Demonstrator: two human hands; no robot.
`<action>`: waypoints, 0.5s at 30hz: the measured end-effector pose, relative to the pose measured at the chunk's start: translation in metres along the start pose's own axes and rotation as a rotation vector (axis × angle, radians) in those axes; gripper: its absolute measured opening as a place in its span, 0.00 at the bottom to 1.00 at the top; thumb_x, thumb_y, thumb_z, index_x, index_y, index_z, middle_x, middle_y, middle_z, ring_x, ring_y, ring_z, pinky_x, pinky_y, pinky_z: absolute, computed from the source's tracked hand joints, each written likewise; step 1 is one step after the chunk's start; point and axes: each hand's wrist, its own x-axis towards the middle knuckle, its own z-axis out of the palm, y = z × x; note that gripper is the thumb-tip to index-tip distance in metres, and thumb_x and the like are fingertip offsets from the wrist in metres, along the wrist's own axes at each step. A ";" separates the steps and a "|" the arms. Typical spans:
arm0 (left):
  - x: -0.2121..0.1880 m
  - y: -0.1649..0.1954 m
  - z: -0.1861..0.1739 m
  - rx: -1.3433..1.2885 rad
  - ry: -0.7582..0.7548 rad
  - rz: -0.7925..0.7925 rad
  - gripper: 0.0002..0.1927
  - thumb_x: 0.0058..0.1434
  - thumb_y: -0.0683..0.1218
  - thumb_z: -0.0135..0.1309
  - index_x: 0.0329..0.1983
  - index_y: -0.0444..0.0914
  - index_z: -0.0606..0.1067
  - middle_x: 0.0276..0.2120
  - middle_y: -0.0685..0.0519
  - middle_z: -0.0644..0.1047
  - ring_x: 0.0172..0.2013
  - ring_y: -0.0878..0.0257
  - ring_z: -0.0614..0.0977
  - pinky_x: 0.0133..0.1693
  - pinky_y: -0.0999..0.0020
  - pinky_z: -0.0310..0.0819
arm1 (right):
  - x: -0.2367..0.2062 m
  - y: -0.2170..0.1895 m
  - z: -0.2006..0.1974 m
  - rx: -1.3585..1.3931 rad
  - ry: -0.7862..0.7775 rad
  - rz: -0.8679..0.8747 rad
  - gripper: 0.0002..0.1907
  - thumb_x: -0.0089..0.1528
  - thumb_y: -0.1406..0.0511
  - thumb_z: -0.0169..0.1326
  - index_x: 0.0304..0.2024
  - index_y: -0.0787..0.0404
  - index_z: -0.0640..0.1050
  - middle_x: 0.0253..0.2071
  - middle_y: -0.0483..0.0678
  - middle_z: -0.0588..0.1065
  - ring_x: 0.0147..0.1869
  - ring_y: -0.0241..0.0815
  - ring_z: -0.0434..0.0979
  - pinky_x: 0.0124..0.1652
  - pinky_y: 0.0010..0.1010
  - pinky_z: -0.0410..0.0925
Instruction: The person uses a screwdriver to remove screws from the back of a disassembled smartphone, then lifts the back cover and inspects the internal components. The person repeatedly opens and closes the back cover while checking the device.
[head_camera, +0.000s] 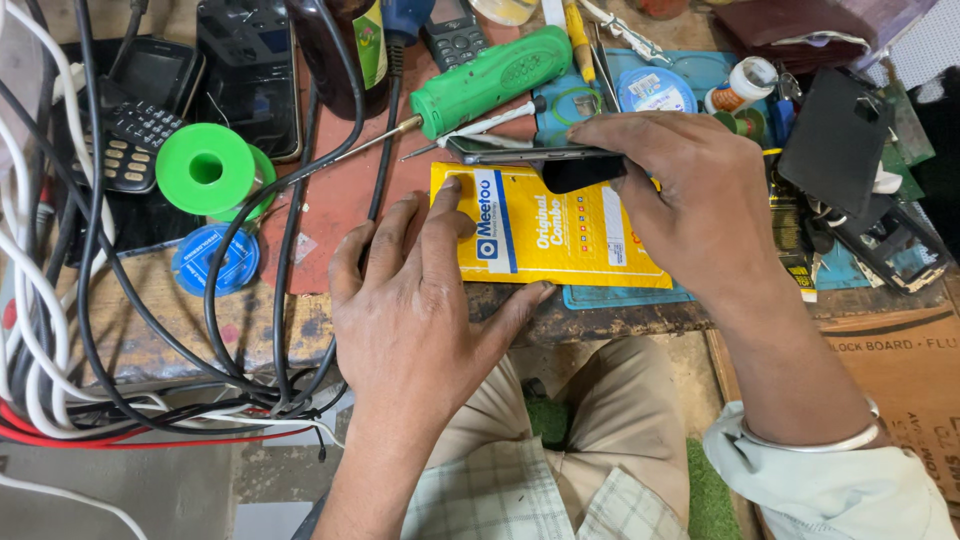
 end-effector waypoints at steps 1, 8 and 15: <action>-0.001 0.000 0.000 -0.001 -0.003 -0.004 0.48 0.54 0.67 0.64 0.66 0.30 0.66 0.48 0.51 0.81 0.63 0.52 0.72 0.61 0.49 0.58 | 0.000 0.000 0.000 0.007 -0.002 -0.004 0.22 0.56 0.77 0.58 0.53 0.62 0.80 0.53 0.53 0.80 0.55 0.55 0.81 0.54 0.41 0.73; -0.001 0.000 -0.001 0.017 0.006 0.017 0.48 0.55 0.68 0.64 0.66 0.30 0.66 0.52 0.48 0.80 0.62 0.50 0.72 0.61 0.48 0.58 | -0.005 -0.004 -0.002 0.138 0.151 0.037 0.18 0.60 0.78 0.58 0.53 0.67 0.78 0.51 0.55 0.80 0.53 0.49 0.83 0.54 0.34 0.73; -0.002 -0.001 -0.001 -0.009 0.033 0.008 0.45 0.58 0.67 0.63 0.66 0.32 0.67 0.57 0.41 0.76 0.61 0.49 0.73 0.61 0.49 0.59 | 0.003 0.003 -0.017 0.723 0.298 0.251 0.16 0.69 0.79 0.60 0.59 0.75 0.74 0.52 0.53 0.79 0.54 0.36 0.80 0.58 0.22 0.73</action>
